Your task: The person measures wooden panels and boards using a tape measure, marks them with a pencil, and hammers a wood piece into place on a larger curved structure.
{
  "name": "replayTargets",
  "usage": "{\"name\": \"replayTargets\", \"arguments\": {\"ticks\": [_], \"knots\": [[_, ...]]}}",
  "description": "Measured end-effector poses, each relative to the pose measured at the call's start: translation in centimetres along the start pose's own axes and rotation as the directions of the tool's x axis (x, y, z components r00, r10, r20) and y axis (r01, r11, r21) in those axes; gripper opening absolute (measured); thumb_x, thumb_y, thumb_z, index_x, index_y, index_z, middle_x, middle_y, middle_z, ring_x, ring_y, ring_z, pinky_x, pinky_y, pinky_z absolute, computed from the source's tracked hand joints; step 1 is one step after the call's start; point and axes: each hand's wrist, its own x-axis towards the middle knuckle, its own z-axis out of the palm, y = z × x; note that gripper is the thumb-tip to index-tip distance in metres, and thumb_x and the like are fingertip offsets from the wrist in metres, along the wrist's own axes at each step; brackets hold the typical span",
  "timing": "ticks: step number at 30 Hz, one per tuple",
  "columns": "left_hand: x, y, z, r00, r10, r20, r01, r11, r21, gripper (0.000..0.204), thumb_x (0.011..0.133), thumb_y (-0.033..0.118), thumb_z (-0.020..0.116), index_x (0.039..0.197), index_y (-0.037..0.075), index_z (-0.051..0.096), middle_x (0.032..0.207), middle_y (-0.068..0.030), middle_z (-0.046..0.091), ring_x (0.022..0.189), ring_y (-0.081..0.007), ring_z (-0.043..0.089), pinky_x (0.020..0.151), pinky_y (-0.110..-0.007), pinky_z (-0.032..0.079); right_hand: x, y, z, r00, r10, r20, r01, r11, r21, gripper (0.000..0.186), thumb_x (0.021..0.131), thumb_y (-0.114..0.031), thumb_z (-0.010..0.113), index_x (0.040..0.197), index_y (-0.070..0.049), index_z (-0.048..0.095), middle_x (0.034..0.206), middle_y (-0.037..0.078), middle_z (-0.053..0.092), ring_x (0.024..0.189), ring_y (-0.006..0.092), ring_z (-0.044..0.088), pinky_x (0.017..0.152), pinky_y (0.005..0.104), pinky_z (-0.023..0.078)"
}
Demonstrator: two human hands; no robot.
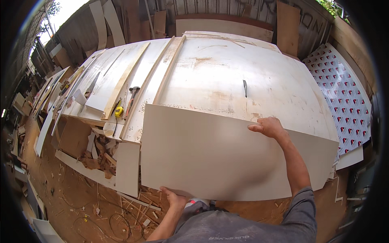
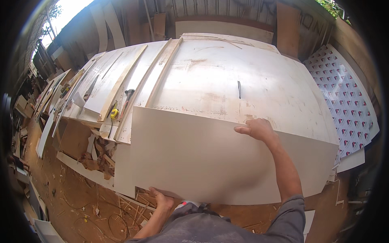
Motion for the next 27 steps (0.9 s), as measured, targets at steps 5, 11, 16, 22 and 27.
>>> {"name": "replayTargets", "arguments": {"ticks": [5, 11, 16, 22, 27], "knots": [[5.0, -2.7, 0.1, 0.997, -0.048, -0.065, 0.046, 0.999, -0.026, 0.094, 0.090, 0.078, 0.025, 0.154, 0.011, 0.018, 0.160, -0.0063, 0.022, 0.146, -0.0263, 0.023, 0.120, -0.042, 0.020, 9.1, 2.2, 1.9, 0.977, 0.040, 0.209, -0.038, 0.999, -0.015, 0.084, 0.079, -0.083, 0.047, 0.092, -0.004, 0.073, 0.096, 0.017, 0.071, 0.094, 0.0327, 0.066, 0.083, 0.0416, 0.050], [8.9, -1.1, 2.9, 0.995, 0.001, -0.096, 0.001, 1.000, 0.028, 0.088, 0.093, 0.073, 0.025, 0.153, 0.008, 0.022, 0.159, -0.0069, 0.025, 0.145, -0.0241, 0.026, 0.120, -0.041, 0.021, 17.8, 2.5, 5.1, 0.944, 0.020, 0.330, -0.045, 0.996, 0.070, 0.082, 0.081, -0.079, 0.048, 0.097, -0.002, 0.073, 0.099, 0.020, 0.070, 0.098, 0.0341, 0.065, 0.085, 0.0423, 0.049], [10.5, -0.8, 5.8, 0.981, -0.060, -0.187, 0.068, 0.997, 0.034, 0.082, 0.097, 0.068, 0.025, 0.152, 0.008, 0.024, 0.158, -0.0072, 0.028, 0.144, -0.0242, 0.028, 0.120, -0.041, 0.023, 21.8, 4.2, 8.1, 0.950, 0.020, 0.310, -0.054, 0.993, 0.100, 0.078, 0.081, -0.074, 0.053, 0.094, 0.001, 0.072, 0.095, 0.021, 0.070, 0.094, 0.0355, 0.065, 0.084, 0.0423, 0.050], [11.7, -0.5, 8.1, 0.978, -0.087, -0.188, 0.090, 0.996, 0.007, 0.075, 0.100, 0.063, 0.025, 0.151, 0.008, 0.026, 0.155, -0.0082, 0.033, 0.141, -0.0281, 0.034, 0.117, -0.044, 0.029, 21.4, 4.8, 10.9, 0.984, 0.021, -0.176, 0.029, 0.960, 0.277, 0.048, 0.086, -0.042, 0.067, 0.109, 0.000, 0.064, 0.112, 0.018, 0.063, 0.108, 0.0332, 0.057, 0.093, 0.0411, 0.046], [12.1, -0.6, 6.9, 0.974, -0.065, -0.217, 0.063, 0.998, -0.014, 0.073, 0.101, 0.061, 0.028, 0.150, 0.007, 0.026, 0.153, -0.0097, 0.035, 0.141, -0.0287, 0.035, 0.116, -0.046, 0.031, 9.9, 8.2, 12.6, 0.809, 0.275, -0.519, 0.004, 0.881, 0.473, 0.033, 0.095, -0.018, 0.060, 0.124, -0.003, 0.055, 0.121, 0.014, 0.055, 0.117, 0.0300, 0.051, 0.101, 0.0413, 0.042]]}}
